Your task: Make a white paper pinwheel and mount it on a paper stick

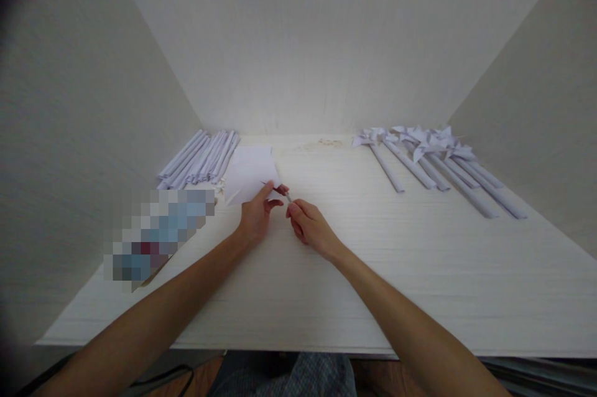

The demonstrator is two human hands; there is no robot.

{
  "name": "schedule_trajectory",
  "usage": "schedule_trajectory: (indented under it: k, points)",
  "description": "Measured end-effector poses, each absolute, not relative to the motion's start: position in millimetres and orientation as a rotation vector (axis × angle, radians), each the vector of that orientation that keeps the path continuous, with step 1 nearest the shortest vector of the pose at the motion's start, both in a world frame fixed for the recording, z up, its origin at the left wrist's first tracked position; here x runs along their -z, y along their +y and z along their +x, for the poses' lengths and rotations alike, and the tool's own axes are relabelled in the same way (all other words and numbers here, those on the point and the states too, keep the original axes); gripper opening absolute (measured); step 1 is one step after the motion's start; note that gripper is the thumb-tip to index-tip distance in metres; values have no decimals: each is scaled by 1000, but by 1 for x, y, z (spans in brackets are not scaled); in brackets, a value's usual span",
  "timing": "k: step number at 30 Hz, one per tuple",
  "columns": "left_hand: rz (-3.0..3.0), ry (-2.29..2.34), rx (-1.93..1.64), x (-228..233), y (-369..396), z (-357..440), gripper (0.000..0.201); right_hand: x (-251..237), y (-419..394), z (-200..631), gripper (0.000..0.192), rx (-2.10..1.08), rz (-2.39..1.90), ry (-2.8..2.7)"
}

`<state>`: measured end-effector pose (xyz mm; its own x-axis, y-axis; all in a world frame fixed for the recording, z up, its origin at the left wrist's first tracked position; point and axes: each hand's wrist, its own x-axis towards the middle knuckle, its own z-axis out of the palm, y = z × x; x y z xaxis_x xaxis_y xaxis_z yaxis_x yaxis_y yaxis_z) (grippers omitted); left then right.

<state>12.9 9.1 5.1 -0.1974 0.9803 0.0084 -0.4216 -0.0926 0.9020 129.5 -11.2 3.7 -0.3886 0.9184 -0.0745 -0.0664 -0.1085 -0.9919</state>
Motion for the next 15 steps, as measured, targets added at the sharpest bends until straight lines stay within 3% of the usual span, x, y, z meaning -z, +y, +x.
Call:
schedule_trajectory:
  k: [15]
  points:
    - [841,1018,-1504,-4,8,15,19,-6,-11,128,39,-1646,-998,-1372]
